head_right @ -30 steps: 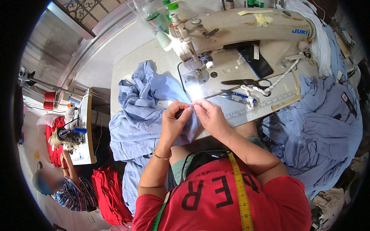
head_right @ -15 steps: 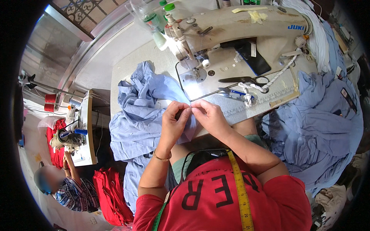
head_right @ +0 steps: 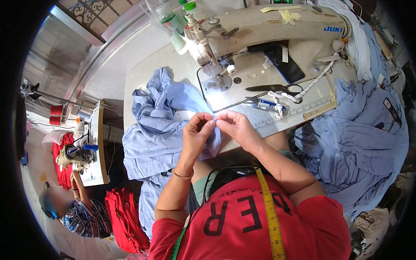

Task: The person sews a button-down shirt at a sewing machine, folding the fabric and guiding it through the needle, then buttoning the shirt closed and smoothing it out on the table.

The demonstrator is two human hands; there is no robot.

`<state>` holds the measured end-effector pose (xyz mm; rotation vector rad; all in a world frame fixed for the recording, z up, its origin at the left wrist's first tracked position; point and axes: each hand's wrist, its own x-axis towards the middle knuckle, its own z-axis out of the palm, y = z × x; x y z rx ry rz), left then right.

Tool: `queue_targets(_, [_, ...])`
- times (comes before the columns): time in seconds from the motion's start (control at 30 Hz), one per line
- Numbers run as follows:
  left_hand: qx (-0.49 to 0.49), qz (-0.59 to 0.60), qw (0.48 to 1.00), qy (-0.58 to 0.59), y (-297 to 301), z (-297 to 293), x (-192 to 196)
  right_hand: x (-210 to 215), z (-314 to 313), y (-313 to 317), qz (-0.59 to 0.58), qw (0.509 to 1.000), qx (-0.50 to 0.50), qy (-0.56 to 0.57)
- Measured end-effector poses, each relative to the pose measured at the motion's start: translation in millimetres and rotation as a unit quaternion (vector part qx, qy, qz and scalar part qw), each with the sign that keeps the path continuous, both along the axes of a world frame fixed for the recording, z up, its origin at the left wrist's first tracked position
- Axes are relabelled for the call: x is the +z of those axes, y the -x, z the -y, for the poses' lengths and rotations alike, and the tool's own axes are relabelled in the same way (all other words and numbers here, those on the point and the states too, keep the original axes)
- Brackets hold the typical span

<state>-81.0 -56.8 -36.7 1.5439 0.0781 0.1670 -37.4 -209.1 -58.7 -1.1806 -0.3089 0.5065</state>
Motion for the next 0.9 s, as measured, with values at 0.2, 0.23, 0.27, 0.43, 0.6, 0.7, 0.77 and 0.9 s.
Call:
queue_targets(0.2, [-0.043,-0.056,0.997,-0.012,-1.9,-13.1,-1.7,-2.1,-0.5,1.8,-0.035,0.999,-0.004,-0.038])
queue_targets(0.23, [-0.032,-0.043,0.998,-0.040,-1.2,-13.3,-3.0,-2.0,-0.4,2.1,-0.026,0.999,-0.009,-0.038])
queue_targets(0.27, [-0.020,-0.029,0.997,-0.068,-0.3,-13.6,-5.1,-1.8,-0.3,2.4,-0.018,0.999,-0.013,-0.037])
queue_targets(0.43, [0.001,0.005,0.994,-0.111,2.3,-9.2,0.5,-2.7,0.4,2.0,0.008,0.999,-0.018,-0.030])
queue_targets(0.6, [0.000,0.039,0.986,-0.159,0.6,-9.5,4.6,0.8,0.4,3.0,0.040,0.999,-0.019,-0.014])
queue_targets(0.7, [-0.002,0.008,0.983,-0.183,0.2,-9.6,7.6,1.9,1.0,2.9,0.061,0.997,-0.025,0.032])
queue_targets(0.77, [-0.004,-0.012,0.987,-0.158,-1.3,-11.3,1.2,-0.4,-1.0,3.2,0.085,0.994,-0.040,0.056])
queue_targets(0.9, [-0.007,-0.005,0.990,-0.141,-3.6,-13.3,-6.2,-1.4,-4.2,4.4,0.116,0.988,-0.064,0.081])
